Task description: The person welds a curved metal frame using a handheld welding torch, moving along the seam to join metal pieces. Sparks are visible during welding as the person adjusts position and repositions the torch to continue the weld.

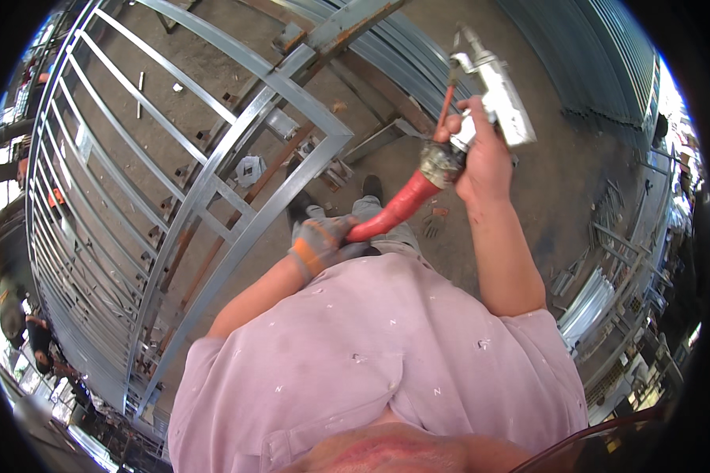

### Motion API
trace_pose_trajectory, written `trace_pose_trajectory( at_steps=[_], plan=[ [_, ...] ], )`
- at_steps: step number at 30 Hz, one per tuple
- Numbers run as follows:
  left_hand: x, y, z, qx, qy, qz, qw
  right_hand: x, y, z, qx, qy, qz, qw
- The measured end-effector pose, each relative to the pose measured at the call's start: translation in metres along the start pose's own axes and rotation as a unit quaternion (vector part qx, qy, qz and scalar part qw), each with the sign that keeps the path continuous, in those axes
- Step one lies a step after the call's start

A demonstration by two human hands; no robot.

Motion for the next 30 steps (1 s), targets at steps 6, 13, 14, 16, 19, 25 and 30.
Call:
trace_pose_trajectory(
  at_steps=[6, 13, 14, 16, 19, 25, 30],
  plan=[
    [-0.043, 0.067, -0.084, 0.069, -0.07, -0.142, 0.985, 0.029, 0.059, -0.041, 0.171, 0.029, 0.235, 0.956],
    [-0.071, 0.124, -0.15, 0.139, -0.037, -0.105, 0.984, 0.024, 0.098, -0.019, 0.162, -0.003, 0.358, 0.92],
    [-0.064, 0.142, -0.164, 0.146, -0.065, -0.125, 0.979, 0.022, 0.101, -0.015, 0.179, -0.018, 0.38, 0.907],
    [-0.044, 0.158, -0.182, 0.163, -0.087, -0.125, 0.975, 0.027, 0.102, -0.012, 0.209, -0.043, 0.404, 0.89],
    [-0.009, 0.168, -0.194, 0.179, -0.117, -0.165, 0.963, 0.045, 0.113, -0.01, 0.255, -0.047, 0.449, 0.855],
    [0.059, 0.184, -0.212, 0.214, -0.131, -0.199, 0.947, 0.079, 0.13, -0.002, 0.298, -0.037, 0.532, 0.792],
    [0.112, 0.201, -0.231, 0.218, -0.138, -0.216, 0.942, 0.104, 0.138, 0.001, 0.336, -0.045, 0.582, 0.739]
  ],
)
Point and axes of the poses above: each hand's wrist, its own x-axis towards the middle knuckle, its own z-axis out of the palm, y = z × x, the point moved 2 cm from there along x, towards the middle knuckle, and after that the axes turned 12 degrees about x, right-handed, at the moved point
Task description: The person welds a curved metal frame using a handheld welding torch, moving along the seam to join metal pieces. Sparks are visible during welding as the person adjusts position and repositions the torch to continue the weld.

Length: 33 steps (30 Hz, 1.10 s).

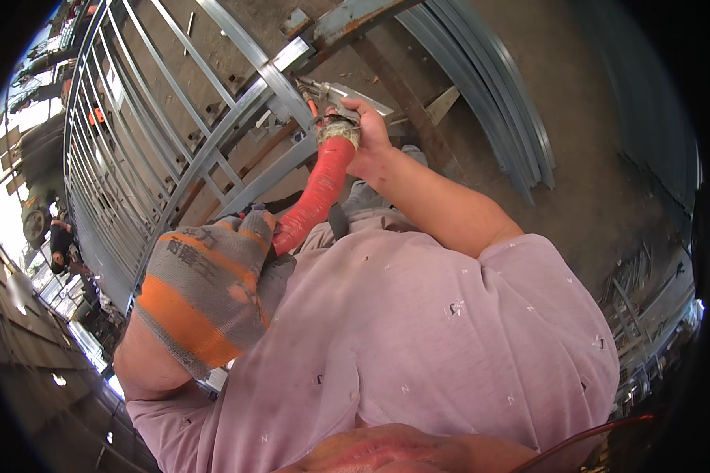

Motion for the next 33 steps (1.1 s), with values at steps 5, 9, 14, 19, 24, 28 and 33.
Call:
trace_pose_trajectory(
  at_steps=[5, 9, 14, 19, 24, 28, 33],
  plan=[
    [0.028, 0.014, -0.027, 0.007, -0.011, -0.013, 1.0, 0.004, -0.008, 0.007, 0.04, 0.016, 0.037, 0.998],
    [0.042, 0.018, -0.045, 0.011, -0.016, -0.025, 0.999, 0.006, -0.01, 0.014, 0.062, 0.026, 0.058, 0.996],
    [0.057, 0.017, -0.061, 0.016, -0.018, -0.028, 0.999, 0.009, -0.013, 0.014, 0.095, 0.026, 0.07, 0.993],
    [0.068, 0.012, -0.065, 0.027, -0.009, -0.018, 0.999, 0.007, -0.017, 0.018, 0.097, 0.038, 0.062, 0.993],
    [0.062, 0.018, -0.073, -0.002, -0.013, -0.056, 0.998, -0.001, -0.002, 0.025, 0.103, 0.06, 0.089, 0.989],
    [0.074, 0.004, -0.078, -0.012, -0.009, -0.039, 0.999, 0.005, -0.014, 0.025, 0.126, 0.046, 0.073, 0.988],
    [0.076, 0.01, -0.086, -0.037, -0.03, -0.08, 0.996, 0.003, -0.005, 0.026, 0.119, 0.077, 0.07, 0.987]
  ],
)
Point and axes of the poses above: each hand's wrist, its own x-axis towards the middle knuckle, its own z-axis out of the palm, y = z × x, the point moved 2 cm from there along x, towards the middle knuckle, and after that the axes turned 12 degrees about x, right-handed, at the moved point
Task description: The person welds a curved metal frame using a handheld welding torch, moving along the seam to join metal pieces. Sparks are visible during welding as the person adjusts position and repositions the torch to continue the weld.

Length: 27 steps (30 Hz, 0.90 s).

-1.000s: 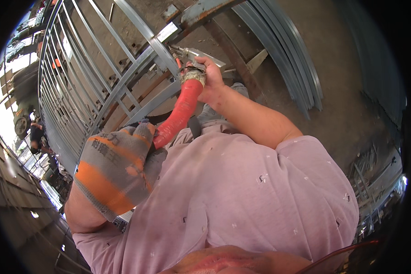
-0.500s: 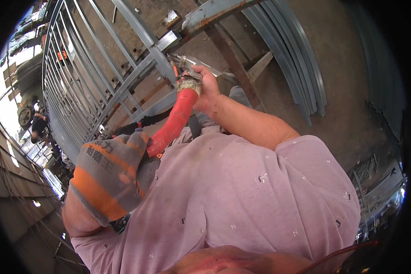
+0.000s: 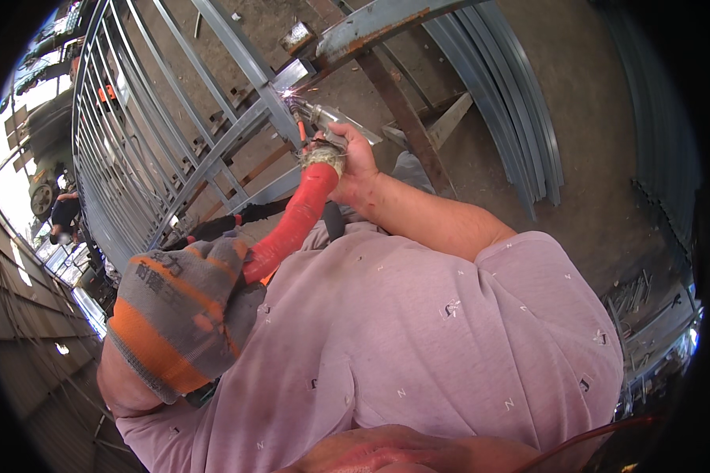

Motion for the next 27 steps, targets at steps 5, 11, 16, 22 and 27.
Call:
trace_pose_trajectory(
  at_steps=[5, 11, 16, 22, 27],
  plan=[
    [0.002, 0.0, -0.006, -0.025, -0.006, -0.015, 1.0, -0.001, 0.003, 0.002, -0.013, -0.014, -0.006, 1.0],
    [-0.004, -0.002, -0.012, -0.037, -0.017, -0.037, 0.998, -0.003, 0.007, 0.004, 0.001, -0.006, -0.01, 1.0],
    [-0.012, -0.003, -0.017, -0.033, -0.031, -0.057, 0.997, -0.005, 0.012, 0.008, -0.007, 0.004, -0.023, 1.0],
    [-0.018, -0.004, -0.021, -0.039, -0.053, -0.084, 0.994, -0.006, 0.016, 0.01, -0.019, 0.001, -0.016, 1.0],
    [-0.021, -0.002, -0.024, -0.045, -0.071, -0.107, 0.991, -0.01, 0.021, 0.013, -0.021, -0.007, -0.017, 1.0]
  ],
)
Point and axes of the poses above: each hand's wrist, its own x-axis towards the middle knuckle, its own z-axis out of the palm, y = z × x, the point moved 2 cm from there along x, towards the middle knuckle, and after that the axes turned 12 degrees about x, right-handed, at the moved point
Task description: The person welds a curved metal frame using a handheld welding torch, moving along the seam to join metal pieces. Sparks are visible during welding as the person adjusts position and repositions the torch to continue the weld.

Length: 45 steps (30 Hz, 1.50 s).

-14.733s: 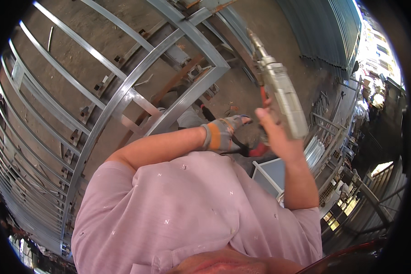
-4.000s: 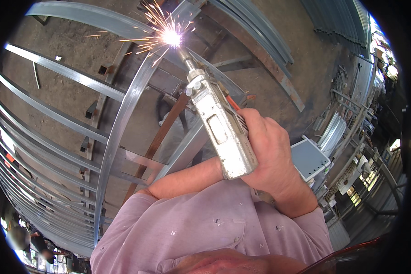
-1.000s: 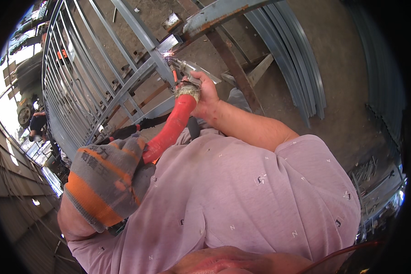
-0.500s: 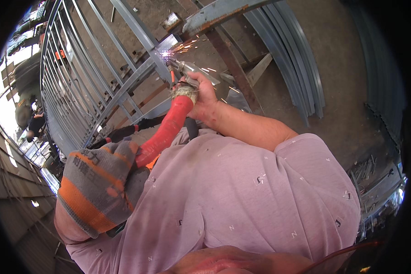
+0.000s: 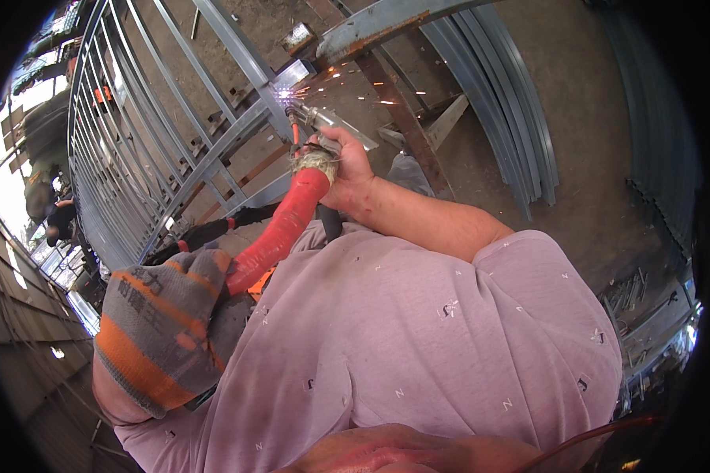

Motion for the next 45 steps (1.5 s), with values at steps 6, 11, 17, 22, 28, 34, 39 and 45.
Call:
trace_pose_trajectory(
  at_steps=[6, 11, 17, 22, 28, 34, 39, 45],
  plan=[
    [0.0, -0.002, 0.005, 0.071, 0.063, 0.083, 0.992, 0.0, 0.002, 0.0, 0.007, -0.006, 0.009, 1.0],
    [-0.005, -0.006, 0.006, 0.091, 0.052, 0.09, 0.99, 0.0, 0.006, -0.001, 0.017, -0.005, 0.02, 1.0],
    [-0.013, -0.003, 0.005, 0.147, 0.155, 0.109, 0.971, 0.004, 0.003, -0.002, 0.029, -0.019, 0.028, 0.999],
    [-0.018, -0.004, 0.004, 0.178, 0.164, 0.116, 0.963, 0.004, 0.007, -0.002, 0.03, -0.021, 0.033, 0.999],
    [-0.022, -0.009, 0.01, 0.13, 0.19, 0.118, 0.966, 0.005, 0.009, -0.003, 0.034, -0.019, 0.028, 0.999],
    [-0.034, -0.02, 0.018, 0.096, 0.175, 0.095, 0.975, 0.004, 0.014, -0.002, 0.02, -0.026, 0.023, 0.999],
    [-0.057, -0.033, 0.032, 0.056, 0.096, 0.033, 0.993, 0.012, 0.025, 0.01, -0.058, -0.055, 0.014, 0.997],
    [-0.039, -0.101, 0.14, -0.131, 0.109, 0.118, 0.978, -0.037, -0.01, 0.063, -0.234, -0.135, -0.159, 0.95]
  ],
)
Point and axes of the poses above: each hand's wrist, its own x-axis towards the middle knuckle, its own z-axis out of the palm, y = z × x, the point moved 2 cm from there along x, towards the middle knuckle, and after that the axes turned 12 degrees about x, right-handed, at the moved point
